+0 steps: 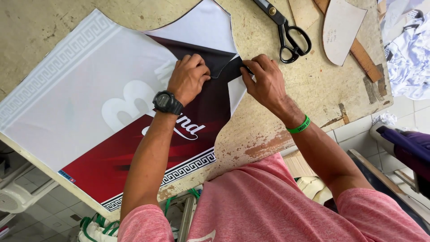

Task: The person aligns a white patterned fabric sheet over a red and black printed jersey on a workbench. They use a wooden ruler to measure and mark the fabric, then use scissors to cut the fabric along the marked lines. Finally, they fold the cut fabric piece.

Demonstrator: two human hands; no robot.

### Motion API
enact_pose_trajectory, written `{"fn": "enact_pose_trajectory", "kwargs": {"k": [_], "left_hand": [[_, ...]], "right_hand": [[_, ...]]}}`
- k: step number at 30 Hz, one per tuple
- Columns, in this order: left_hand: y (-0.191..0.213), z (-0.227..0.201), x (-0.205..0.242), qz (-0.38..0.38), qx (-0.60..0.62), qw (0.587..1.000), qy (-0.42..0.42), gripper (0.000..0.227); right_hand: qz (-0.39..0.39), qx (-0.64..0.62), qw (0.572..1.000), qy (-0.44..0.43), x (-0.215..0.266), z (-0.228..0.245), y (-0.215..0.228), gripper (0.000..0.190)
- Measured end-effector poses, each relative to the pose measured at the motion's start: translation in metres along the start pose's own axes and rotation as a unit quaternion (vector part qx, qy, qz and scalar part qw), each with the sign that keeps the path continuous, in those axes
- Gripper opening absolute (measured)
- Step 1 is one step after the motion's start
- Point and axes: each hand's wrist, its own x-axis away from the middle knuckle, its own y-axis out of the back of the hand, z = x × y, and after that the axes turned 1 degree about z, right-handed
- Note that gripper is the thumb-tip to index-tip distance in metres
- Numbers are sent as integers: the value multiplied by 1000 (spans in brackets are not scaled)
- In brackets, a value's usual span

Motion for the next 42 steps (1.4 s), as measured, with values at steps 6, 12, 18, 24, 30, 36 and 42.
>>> {"fn": "enact_pose_trajectory", "kwargs": {"k": [6,12,18,24,30,36,42], "left_hand": [[54,-7,-42,-7,88,996,10,5],[91,-8,-108,-134,29,987,-79,17],[58,3,-107,-334,25,941,47,10],[27,17,-106,-308,12,946,102,16],[24,19,-111,-279,-17,954,107,20],[26,16,-113,-306,-11,946,107,16],[21,-7,-110,-338,-94,934,65,26]], "right_hand": [[3,-34,999,-18,2,11,9,14],[65,-21,998,10,-2,17,10,18],[61,-29,998,0,-5,21,4,18],[51,23,998,30,-6,25,-8,11],[72,31,997,8,-3,24,-10,14],[77,46,996,17,1,21,-8,14],[70,82,992,58,3,30,11,16]]}}
